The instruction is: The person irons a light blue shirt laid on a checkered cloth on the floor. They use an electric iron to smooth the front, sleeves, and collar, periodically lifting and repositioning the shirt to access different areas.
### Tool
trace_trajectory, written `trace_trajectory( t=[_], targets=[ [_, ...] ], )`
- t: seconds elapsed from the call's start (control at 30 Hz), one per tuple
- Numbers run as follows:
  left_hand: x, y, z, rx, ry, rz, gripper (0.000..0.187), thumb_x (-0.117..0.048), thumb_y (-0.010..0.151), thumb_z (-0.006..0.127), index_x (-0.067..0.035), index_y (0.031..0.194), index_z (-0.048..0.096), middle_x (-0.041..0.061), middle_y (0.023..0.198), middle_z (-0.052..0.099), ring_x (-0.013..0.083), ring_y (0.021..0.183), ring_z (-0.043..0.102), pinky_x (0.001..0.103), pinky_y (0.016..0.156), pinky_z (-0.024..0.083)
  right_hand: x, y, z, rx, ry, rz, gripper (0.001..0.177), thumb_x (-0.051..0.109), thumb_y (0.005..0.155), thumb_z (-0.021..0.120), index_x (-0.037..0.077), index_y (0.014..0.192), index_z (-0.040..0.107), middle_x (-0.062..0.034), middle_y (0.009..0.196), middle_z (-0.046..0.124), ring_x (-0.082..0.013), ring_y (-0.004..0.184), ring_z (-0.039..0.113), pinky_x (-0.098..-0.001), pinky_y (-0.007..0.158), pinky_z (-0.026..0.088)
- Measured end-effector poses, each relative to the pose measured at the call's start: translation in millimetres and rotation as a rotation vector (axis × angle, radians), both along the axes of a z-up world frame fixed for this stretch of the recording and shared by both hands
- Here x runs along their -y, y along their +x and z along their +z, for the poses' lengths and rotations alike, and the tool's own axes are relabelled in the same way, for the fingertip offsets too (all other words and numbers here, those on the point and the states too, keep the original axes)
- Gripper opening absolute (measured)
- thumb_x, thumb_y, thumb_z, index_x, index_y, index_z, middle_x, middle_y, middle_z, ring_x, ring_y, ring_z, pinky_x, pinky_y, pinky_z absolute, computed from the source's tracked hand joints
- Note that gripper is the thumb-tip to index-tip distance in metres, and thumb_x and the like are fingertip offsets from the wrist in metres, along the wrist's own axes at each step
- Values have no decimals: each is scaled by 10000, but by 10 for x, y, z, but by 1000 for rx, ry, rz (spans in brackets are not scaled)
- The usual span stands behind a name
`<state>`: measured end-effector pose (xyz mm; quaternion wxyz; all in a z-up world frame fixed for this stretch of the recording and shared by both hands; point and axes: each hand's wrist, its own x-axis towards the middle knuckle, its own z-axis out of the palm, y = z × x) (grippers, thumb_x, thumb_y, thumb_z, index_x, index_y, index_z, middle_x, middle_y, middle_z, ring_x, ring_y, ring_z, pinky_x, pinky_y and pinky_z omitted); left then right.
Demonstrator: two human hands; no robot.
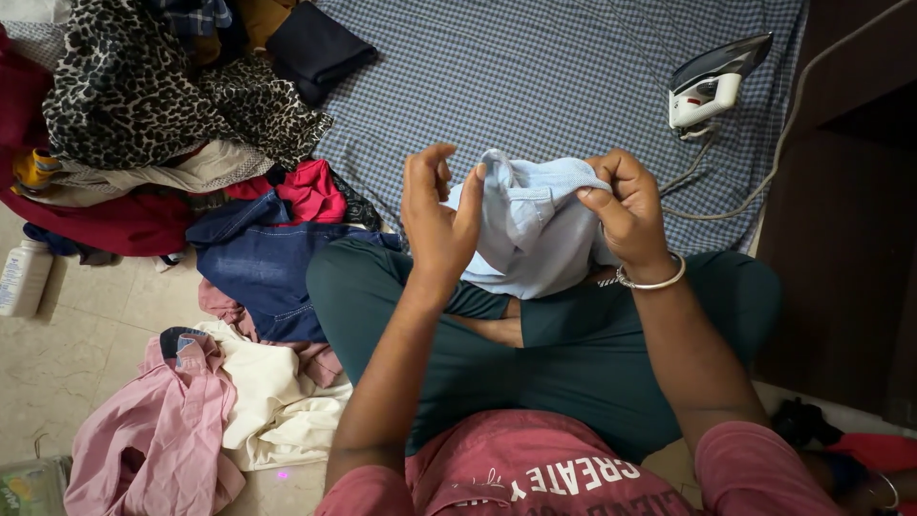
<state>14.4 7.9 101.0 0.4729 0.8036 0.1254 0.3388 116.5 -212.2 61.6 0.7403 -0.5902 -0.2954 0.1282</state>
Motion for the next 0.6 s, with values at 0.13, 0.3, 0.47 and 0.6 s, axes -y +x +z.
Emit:
trace_trajectory(
  t=[0.13,0.3,0.47,0.6],
  targets=[
    [130,-71,-63,-26,1,-72,281,-228,964,793,-25,1101,655,82,880,663,158,754,652,264,654,515,-27,-15,26,30,16,23,137,28,982,605,96,936,496,-24,971,635,-50,850,500,-235,817,462],
    [192,9,-175,-325,-307,-278,451,-261,896,779,32,1206,630,92,943,707,147,771,695,272,655,553,-31,-109,69,90,-67,47,126,39,974,629,78,969,509,-58,1080,673,-52,910,553,-241,865,499],
    [51,76,-478,-236,-733,-462,257,-118,928,677,25,1141,670,53,960,741,133,876,691,283,795,555,-12,-73,67,106,-113,32,169,69,976,689,65,974,520,-60,1131,663,-27,885,516,-216,820,473],
    [-143,64,-417,-43,-989,-363,187,-23,927,658,14,1111,656,46,964,695,141,875,636,298,802,525,-46,-35,175,222,-182,45,164,70,982,707,53,1006,546,-65,1149,637,-61,989,593,-246,913,530]
  ],
)
